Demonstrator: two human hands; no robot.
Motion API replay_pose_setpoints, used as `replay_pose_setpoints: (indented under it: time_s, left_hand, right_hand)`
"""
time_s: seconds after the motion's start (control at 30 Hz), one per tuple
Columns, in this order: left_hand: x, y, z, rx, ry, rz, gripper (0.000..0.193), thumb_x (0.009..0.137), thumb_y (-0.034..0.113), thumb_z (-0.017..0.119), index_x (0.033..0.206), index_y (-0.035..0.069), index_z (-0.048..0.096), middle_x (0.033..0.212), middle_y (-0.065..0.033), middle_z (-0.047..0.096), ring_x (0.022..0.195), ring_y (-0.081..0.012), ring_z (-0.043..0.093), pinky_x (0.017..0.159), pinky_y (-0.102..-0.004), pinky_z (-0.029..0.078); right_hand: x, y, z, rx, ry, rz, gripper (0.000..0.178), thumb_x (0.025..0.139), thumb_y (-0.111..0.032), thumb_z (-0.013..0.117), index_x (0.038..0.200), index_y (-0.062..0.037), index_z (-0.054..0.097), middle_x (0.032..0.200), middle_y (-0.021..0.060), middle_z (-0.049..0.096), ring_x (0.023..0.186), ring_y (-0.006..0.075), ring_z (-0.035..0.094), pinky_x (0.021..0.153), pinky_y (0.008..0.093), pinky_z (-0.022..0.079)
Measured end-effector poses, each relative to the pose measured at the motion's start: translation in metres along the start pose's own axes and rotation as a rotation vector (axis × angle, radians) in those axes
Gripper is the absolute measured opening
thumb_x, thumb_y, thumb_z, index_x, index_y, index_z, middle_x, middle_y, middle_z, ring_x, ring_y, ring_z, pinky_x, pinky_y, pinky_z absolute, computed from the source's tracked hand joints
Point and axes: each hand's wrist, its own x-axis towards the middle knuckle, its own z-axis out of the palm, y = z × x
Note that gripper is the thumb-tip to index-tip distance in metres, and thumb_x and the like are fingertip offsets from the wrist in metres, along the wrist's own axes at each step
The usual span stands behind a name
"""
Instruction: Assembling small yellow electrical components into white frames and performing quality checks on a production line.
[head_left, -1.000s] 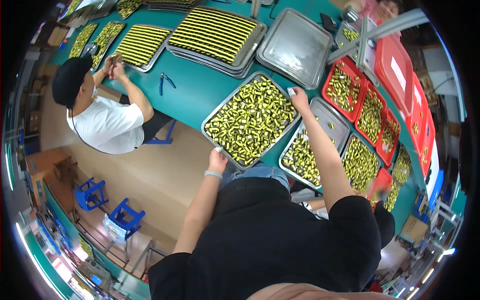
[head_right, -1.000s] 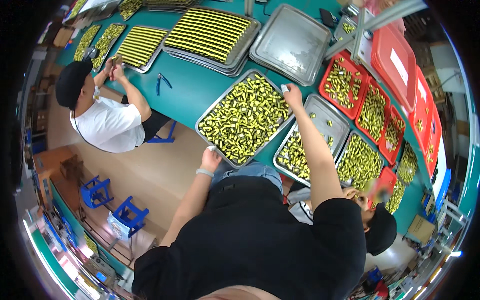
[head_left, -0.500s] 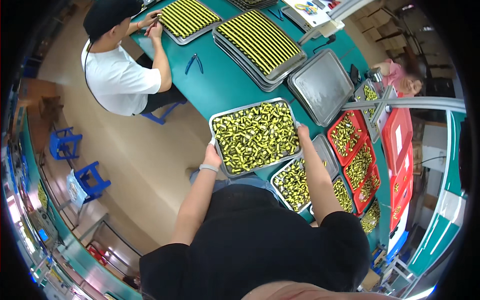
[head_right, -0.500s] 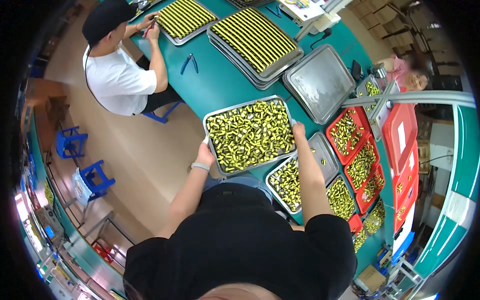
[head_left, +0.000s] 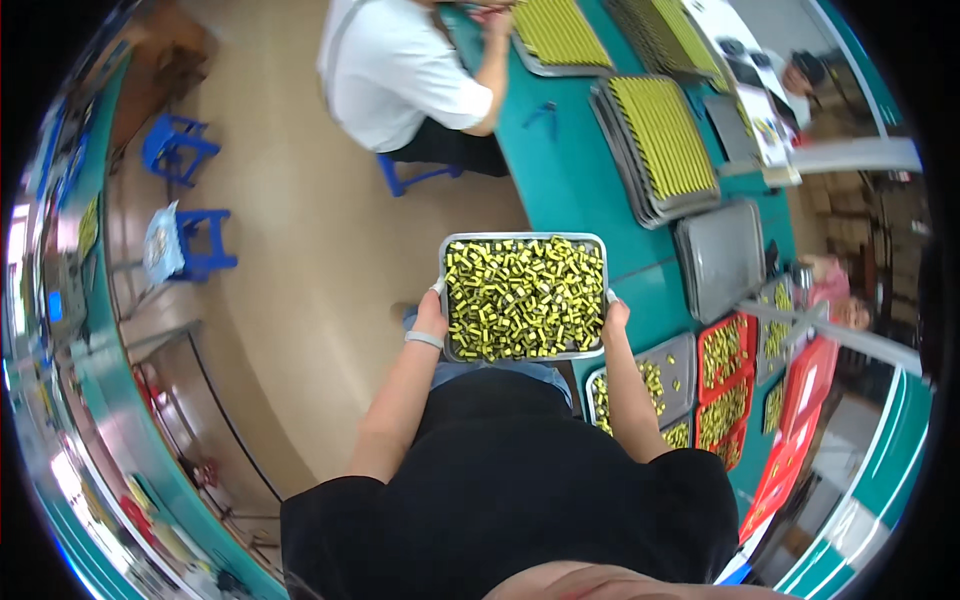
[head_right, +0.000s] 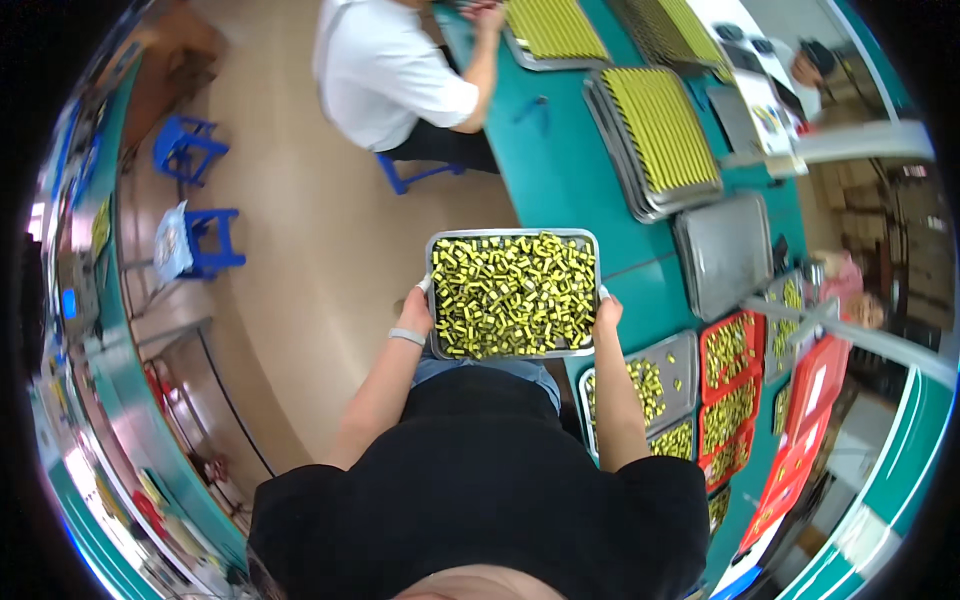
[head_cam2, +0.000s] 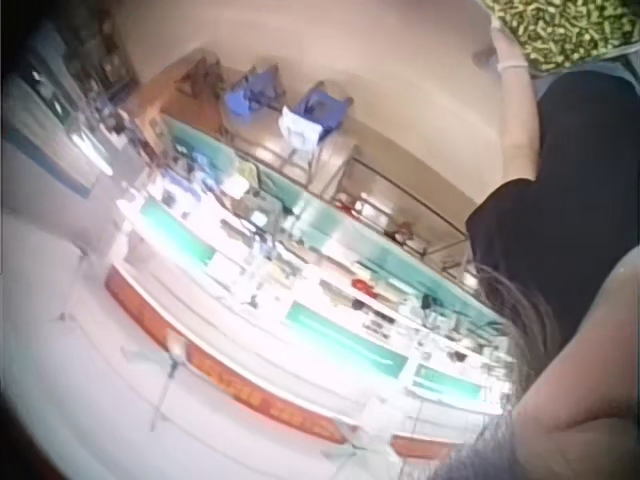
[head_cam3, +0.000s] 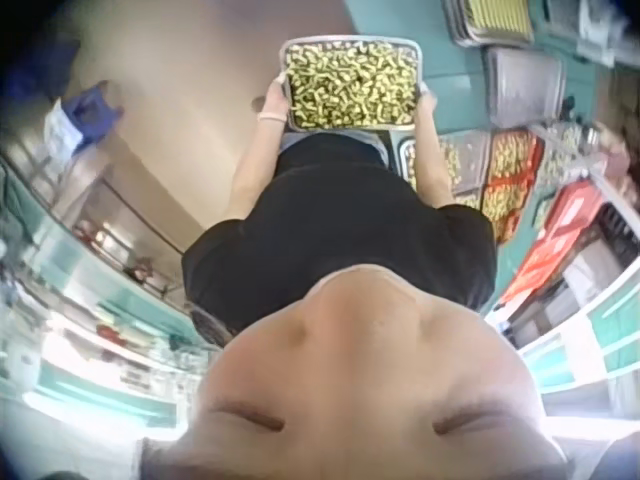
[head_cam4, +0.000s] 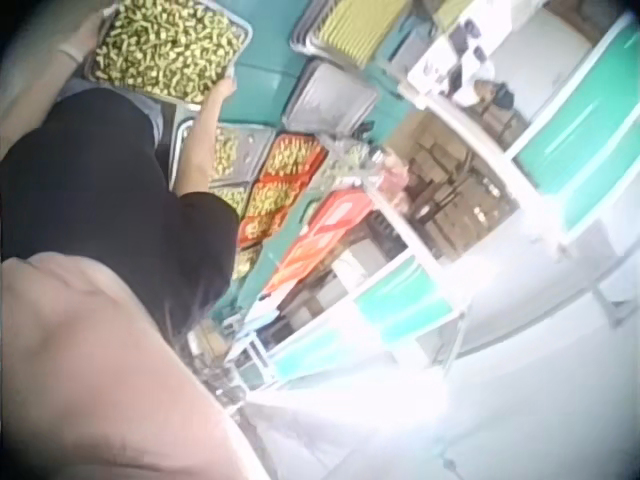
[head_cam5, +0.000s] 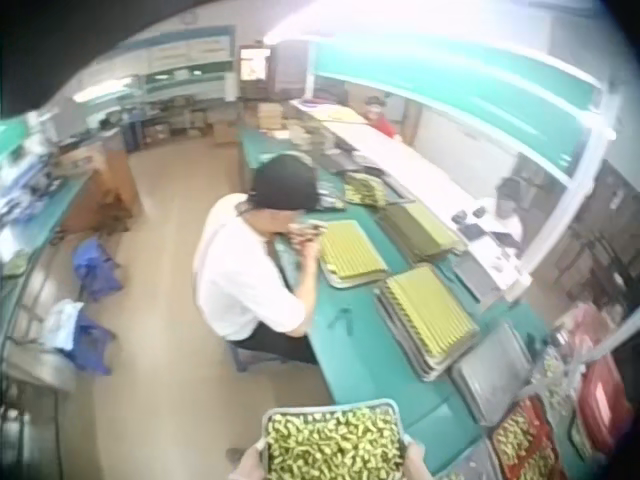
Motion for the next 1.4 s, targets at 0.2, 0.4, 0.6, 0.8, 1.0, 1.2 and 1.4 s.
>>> replay_pose_setpoints:
  time_s: [0.2, 0.4, 0.6, 0.8, 1.0, 1.2, 1.4]
  left_hand:
    - [0.038, -0.116, 0.167, -0.064, -0.087, 0.041, 0.038, 0.106, 0.032, 0.048, 0.124, 0.005, 0.067, 0.122, -0.0147, 0.072, 0.109, -0.0300, 0.069, 0.098, -0.0466, 0.056]
    - [-0.053, -0.093, 0.131, 0.043, 0.032, 0.006, 0.037, 0.108, 0.033, 0.049, 0.127, 0.005, 0.064, 0.126, -0.0132, 0.070, 0.113, -0.0288, 0.067, 0.100, -0.0453, 0.056]
    - [-0.132, -0.126, 0.023, 0.058, -0.001, 0.056, 0.037, 0.107, 0.031, 0.051, 0.128, 0.005, 0.064, 0.125, -0.0130, 0.070, 0.111, -0.0283, 0.068, 0.098, -0.0449, 0.056]
    - [-0.078, -0.167, 0.010, 0.153, -0.048, 0.096, 0.037, 0.105, 0.034, 0.054, 0.125, 0.004, 0.065, 0.123, -0.0123, 0.071, 0.111, -0.0286, 0.068, 0.097, -0.0473, 0.056]
    - [-0.023, -0.311, 0.113, 0.267, -0.212, -0.013, 0.045, 0.107, 0.036, 0.045, 0.133, 0.003, 0.061, 0.129, -0.0155, 0.069, 0.115, -0.0300, 0.067, 0.100, -0.0465, 0.055]
    - [-0.042, -0.310, 0.073, 0.183, -0.071, 0.007, 0.045, 0.110, 0.032, 0.035, 0.127, 0.004, 0.065, 0.122, -0.0161, 0.071, 0.111, -0.0294, 0.070, 0.098, -0.0471, 0.058]
    - [-0.068, -0.311, 0.062, 0.120, 0.036, 0.044, 0.044, 0.111, 0.029, 0.032, 0.129, 0.003, 0.063, 0.125, -0.0172, 0.070, 0.113, -0.0300, 0.069, 0.099, -0.0479, 0.058]
  right_hand:
    - [0.151, -0.151, -0.092, -0.032, 0.030, -0.053, 0.026, 0.093, -0.012, 0.065, 0.110, 0.0056, 0.073, 0.102, 0.0101, 0.072, 0.086, 0.0223, 0.068, 0.079, 0.0380, 0.055]
    - [0.062, -0.114, -0.102, 0.082, -0.001, 0.034, 0.015, 0.093, -0.010, 0.063, 0.089, 0.0018, 0.072, 0.080, 0.0006, 0.065, 0.067, 0.0134, 0.055, 0.063, 0.0314, 0.045]
    - [-0.035, -0.053, -0.165, 0.069, 0.019, -0.024, 0.025, 0.094, -0.018, 0.062, 0.102, 0.0031, 0.073, 0.094, 0.0053, 0.068, 0.082, 0.0191, 0.064, 0.076, 0.0359, 0.052]
    - [-0.017, -0.054, -0.185, -0.168, 0.116, -0.078, 0.037, 0.091, -0.026, 0.064, 0.094, 0.0098, 0.072, 0.082, 0.0080, 0.067, 0.071, 0.0188, 0.056, 0.068, 0.0377, 0.045]
    - [0.147, 0.013, -0.360, -0.035, 0.240, -0.155, 0.044, 0.092, -0.031, 0.059, 0.102, 0.0105, 0.070, 0.094, 0.0169, 0.071, 0.081, 0.0247, 0.061, 0.081, 0.0420, 0.049]
    - [0.119, -0.005, -0.317, -0.149, 0.070, -0.009, 0.035, 0.089, -0.023, 0.057, 0.090, 0.0091, 0.069, 0.087, 0.0123, 0.068, 0.077, 0.0225, 0.060, 0.072, 0.0422, 0.049]
    - [0.090, -0.022, -0.292, 0.048, -0.036, 0.012, 0.023, 0.086, -0.014, 0.059, 0.079, 0.0060, 0.067, 0.078, 0.0075, 0.064, 0.070, 0.0182, 0.057, 0.064, 0.0407, 0.046]
